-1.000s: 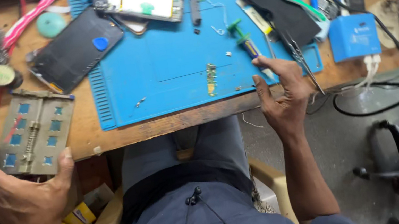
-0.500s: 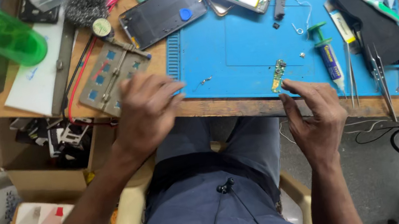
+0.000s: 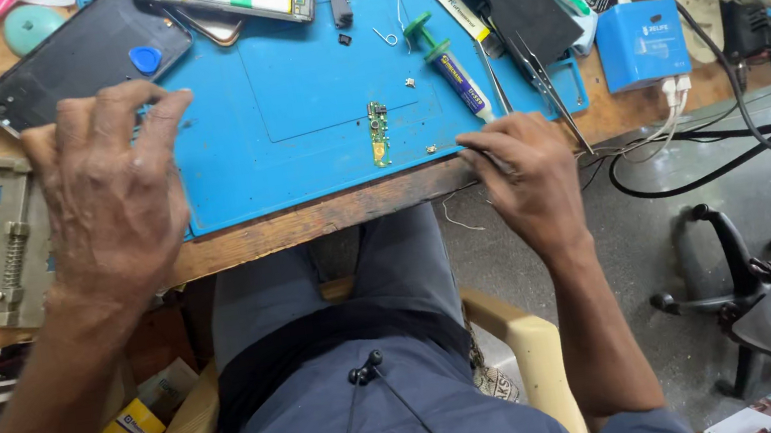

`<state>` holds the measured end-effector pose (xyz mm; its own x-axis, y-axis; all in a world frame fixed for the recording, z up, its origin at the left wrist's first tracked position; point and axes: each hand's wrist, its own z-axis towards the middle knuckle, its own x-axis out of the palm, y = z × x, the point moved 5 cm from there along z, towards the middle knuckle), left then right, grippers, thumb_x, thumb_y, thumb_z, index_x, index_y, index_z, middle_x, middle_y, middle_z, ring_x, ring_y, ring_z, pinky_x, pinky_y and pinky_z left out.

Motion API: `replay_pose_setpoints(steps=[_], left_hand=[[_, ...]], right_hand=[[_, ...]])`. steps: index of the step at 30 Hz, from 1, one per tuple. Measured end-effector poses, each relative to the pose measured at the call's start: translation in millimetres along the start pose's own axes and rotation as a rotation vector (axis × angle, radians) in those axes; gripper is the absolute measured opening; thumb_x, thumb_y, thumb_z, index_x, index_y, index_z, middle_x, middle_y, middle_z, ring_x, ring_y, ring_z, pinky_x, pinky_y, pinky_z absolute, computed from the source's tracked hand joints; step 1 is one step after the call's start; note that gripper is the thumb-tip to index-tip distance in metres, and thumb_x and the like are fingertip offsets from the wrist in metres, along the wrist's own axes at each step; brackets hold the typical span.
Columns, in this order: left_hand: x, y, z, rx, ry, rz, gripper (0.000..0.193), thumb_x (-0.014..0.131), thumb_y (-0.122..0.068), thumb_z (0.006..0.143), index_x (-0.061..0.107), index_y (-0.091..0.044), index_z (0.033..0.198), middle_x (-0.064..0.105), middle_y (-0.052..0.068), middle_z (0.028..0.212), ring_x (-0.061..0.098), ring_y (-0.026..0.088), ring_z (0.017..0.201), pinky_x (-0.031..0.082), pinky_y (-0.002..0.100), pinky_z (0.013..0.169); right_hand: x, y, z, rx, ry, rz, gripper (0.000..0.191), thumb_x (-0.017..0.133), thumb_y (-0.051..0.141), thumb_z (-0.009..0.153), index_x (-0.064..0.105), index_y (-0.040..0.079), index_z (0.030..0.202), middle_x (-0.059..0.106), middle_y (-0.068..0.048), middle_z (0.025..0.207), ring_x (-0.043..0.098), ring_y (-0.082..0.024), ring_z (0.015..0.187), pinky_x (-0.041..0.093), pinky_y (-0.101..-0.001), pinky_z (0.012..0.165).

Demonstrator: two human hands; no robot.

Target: The person uses a hot air gun and tweezers to rework components on a phone motherboard held in a fixture on a blue mat, then picks up a soldering iron and solders the board. They reposition the board and continue soldering with the iron by hand.

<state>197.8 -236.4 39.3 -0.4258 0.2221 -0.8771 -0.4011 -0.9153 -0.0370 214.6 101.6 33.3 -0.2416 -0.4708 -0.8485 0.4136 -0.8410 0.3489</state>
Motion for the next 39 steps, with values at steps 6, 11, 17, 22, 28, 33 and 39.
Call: replay_pose_setpoints(steps=[6, 11, 17, 22, 28, 33, 39], left_hand=[[-5, -25, -25, -0.057, -0.012, -0.237, 0.048, 0.078, -0.004, 0.090, 0.068, -0.013, 0.136, 0.064, 0.007, 0.125, 0.058, 0.027, 0.111, 0.040, 0.046, 0.098], [-2, -24, -36, -0.182, -0.027, -0.376, 0.047, 0.080, -0.012, 0.093, 0.068, -0.015, 0.138, 0.064, 0.005, 0.126, 0.055, 0.027, 0.107, 0.039, 0.045, 0.092], [10, -23, -38, -0.182, -0.035, -0.386, 0.049, 0.082, -0.016, 0.089, 0.068, -0.013, 0.136, 0.064, 0.005, 0.126, 0.057, 0.026, 0.108, 0.039, 0.045, 0.092], [12, -21, -41, -0.196, -0.031, -0.413, 0.046, 0.082, -0.016, 0.091, 0.068, -0.013, 0.135, 0.066, 0.005, 0.126, 0.057, 0.026, 0.108, 0.040, 0.044, 0.091], [10, -23, -40, -0.197, -0.027, -0.414, 0.045, 0.082, -0.017, 0.091, 0.068, -0.013, 0.134, 0.066, 0.005, 0.126, 0.057, 0.026, 0.111, 0.040, 0.044, 0.093], [9, -21, -40, -0.209, -0.025, -0.421, 0.047, 0.083, -0.019, 0.091, 0.068, -0.013, 0.135, 0.065, 0.005, 0.126, 0.057, 0.026, 0.110, 0.041, 0.043, 0.093], [10, -21, -41, -0.213, -0.028, -0.431, 0.049, 0.084, -0.020, 0.090, 0.068, -0.012, 0.136, 0.065, 0.006, 0.127, 0.057, 0.026, 0.112, 0.041, 0.044, 0.095]], right_hand=[[20, 8, 23, -0.086, 0.181, -0.140, 0.010, 0.079, 0.021, 0.092, 0.079, 0.012, 0.098, 0.066, -0.006, 0.095, 0.061, -0.028, 0.096, 0.045, -0.0428, 0.084], [20, 1, 35, -0.080, 0.208, -0.174, 0.011, 0.078, 0.020, 0.092, 0.077, 0.010, 0.097, 0.065, -0.008, 0.095, 0.061, -0.029, 0.097, 0.046, -0.0435, 0.086], [15, -12, 49, -0.004, 0.109, -0.081, 0.015, 0.076, 0.011, 0.095, 0.079, 0.008, 0.110, 0.071, -0.008, 0.105, 0.064, -0.029, 0.102, 0.049, -0.0437, 0.090], [25, 10, 45, -0.074, 0.172, 0.083, 0.042, 0.078, 0.014, 0.090, 0.068, 0.008, 0.131, 0.070, -0.012, 0.126, 0.063, -0.032, 0.119, 0.048, -0.0449, 0.104], [32, 37, 57, -0.190, 0.279, 0.100, 0.081, 0.086, 0.024, 0.081, 0.049, 0.008, 0.151, 0.065, -0.018, 0.134, 0.058, -0.038, 0.124, 0.042, -0.0497, 0.107], [36, 39, 66, -0.074, 0.390, 0.167, 0.080, 0.085, 0.018, 0.080, 0.051, 0.009, 0.151, 0.062, -0.015, 0.124, 0.059, -0.035, 0.116, 0.046, -0.0462, 0.102], [45, 31, 67, 0.050, 0.365, 0.436, 0.071, 0.087, 0.003, 0.076, 0.062, 0.010, 0.142, 0.055, -0.012, 0.120, 0.059, -0.020, 0.108, 0.059, -0.0313, 0.094]])
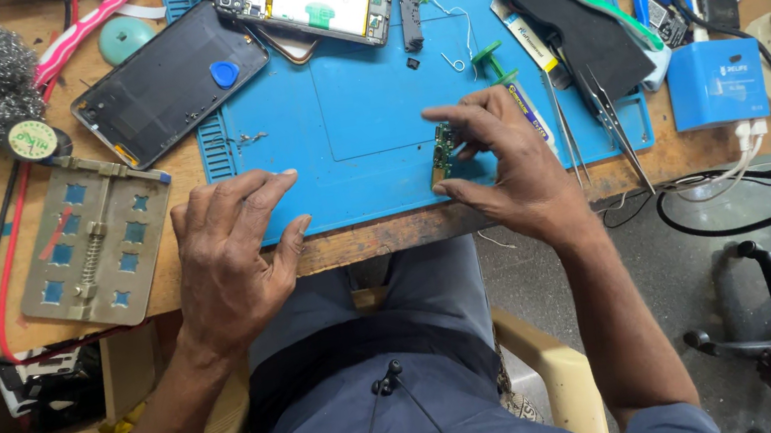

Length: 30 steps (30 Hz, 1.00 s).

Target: The person uses a hot air gun and tweezers to rework components on a phone motherboard held in a fixture on a blue mat, then picks up a soldering iron and solders the board. They reposition the board and continue soldering with the iron by hand.

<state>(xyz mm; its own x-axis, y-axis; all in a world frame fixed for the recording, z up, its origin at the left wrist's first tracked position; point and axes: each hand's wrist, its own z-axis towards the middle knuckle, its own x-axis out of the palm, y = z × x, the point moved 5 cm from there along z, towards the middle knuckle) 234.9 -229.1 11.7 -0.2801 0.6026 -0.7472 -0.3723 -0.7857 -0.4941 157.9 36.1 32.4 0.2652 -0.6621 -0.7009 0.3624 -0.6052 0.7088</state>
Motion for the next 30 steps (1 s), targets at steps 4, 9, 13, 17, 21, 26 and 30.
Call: replay_pose_setpoints(steps=[4, 9, 13, 17, 21, 26, 30], left_hand=[[1, 2, -2, 0.008, -0.019, 0.014, 0.049, 0.085, -0.018, 0.089, 0.068, -0.012, 0.134, 0.066, 0.006, 0.125, 0.058, 0.027, 0.113, 0.041, 0.045, 0.097], [3, 5, -2, -0.028, -0.046, 0.018, 0.047, 0.087, -0.016, 0.088, 0.068, -0.012, 0.131, 0.066, 0.007, 0.124, 0.060, 0.028, 0.115, 0.042, 0.043, 0.101], [4, 5, 0, -0.045, -0.063, 0.037, 0.042, 0.086, -0.015, 0.086, 0.067, -0.008, 0.123, 0.068, 0.009, 0.118, 0.062, 0.029, 0.111, 0.047, 0.043, 0.099], [8, 7, 1, -0.087, -0.081, 0.050, 0.039, 0.087, -0.017, 0.088, 0.068, -0.007, 0.121, 0.067, 0.009, 0.115, 0.062, 0.028, 0.111, 0.056, 0.041, 0.095], [8, 14, -4, -0.063, -0.064, 0.072, 0.039, 0.087, -0.022, 0.085, 0.066, -0.007, 0.115, 0.066, 0.008, 0.110, 0.061, 0.029, 0.106, 0.055, 0.041, 0.088], [8, 15, -9, -0.037, -0.084, 0.084, 0.036, 0.084, -0.032, 0.088, 0.067, -0.012, 0.112, 0.064, 0.005, 0.109, 0.063, 0.026, 0.103, 0.055, 0.037, 0.086], [5, 9, -4, -0.057, 0.003, 0.076, 0.036, 0.083, -0.029, 0.089, 0.067, -0.011, 0.115, 0.067, 0.007, 0.113, 0.063, 0.028, 0.107, 0.053, 0.042, 0.092]], right_hand=[[-3, -22, -5, 0.069, -0.114, 0.337, 0.052, 0.084, -0.005, 0.084, 0.070, 0.005, 0.133, 0.052, -0.012, 0.139, 0.060, -0.013, 0.108, 0.058, -0.0274, 0.093], [-21, -54, -42, 0.098, -0.554, 0.454, 0.053, 0.079, -0.007, 0.090, 0.064, -0.001, 0.140, 0.058, -0.016, 0.145, 0.065, -0.014, 0.112, 0.058, -0.0265, 0.099], [-15, -75, -68, -0.101, -0.938, 0.261, 0.039, 0.070, -0.009, 0.101, 0.063, -0.007, 0.140, 0.055, -0.018, 0.146, 0.064, -0.021, 0.125, 0.059, -0.0301, 0.108], [-11, -106, -83, -0.102, -1.043, 0.087, 0.023, 0.061, -0.010, 0.106, 0.064, -0.012, 0.129, 0.056, -0.019, 0.136, 0.065, -0.023, 0.110, 0.059, -0.0315, 0.094], [-12, -121, -97, -0.175, -1.053, 0.089, 0.014, 0.064, -0.011, 0.112, 0.058, -0.008, 0.125, 0.056, -0.015, 0.127, 0.067, -0.025, 0.098, 0.067, -0.0362, 0.084], [-13, -119, -94, -0.115, -1.073, 0.135, 0.021, 0.065, -0.011, 0.116, 0.050, -0.002, 0.127, 0.060, -0.015, 0.110, 0.065, -0.023, 0.087, 0.063, -0.0357, 0.081], [-19, -94, -73, -0.114, -1.014, 0.216, 0.026, 0.069, -0.005, 0.102, 0.051, 0.002, 0.120, 0.062, -0.009, 0.103, 0.068, -0.016, 0.082, 0.063, -0.0274, 0.073]])
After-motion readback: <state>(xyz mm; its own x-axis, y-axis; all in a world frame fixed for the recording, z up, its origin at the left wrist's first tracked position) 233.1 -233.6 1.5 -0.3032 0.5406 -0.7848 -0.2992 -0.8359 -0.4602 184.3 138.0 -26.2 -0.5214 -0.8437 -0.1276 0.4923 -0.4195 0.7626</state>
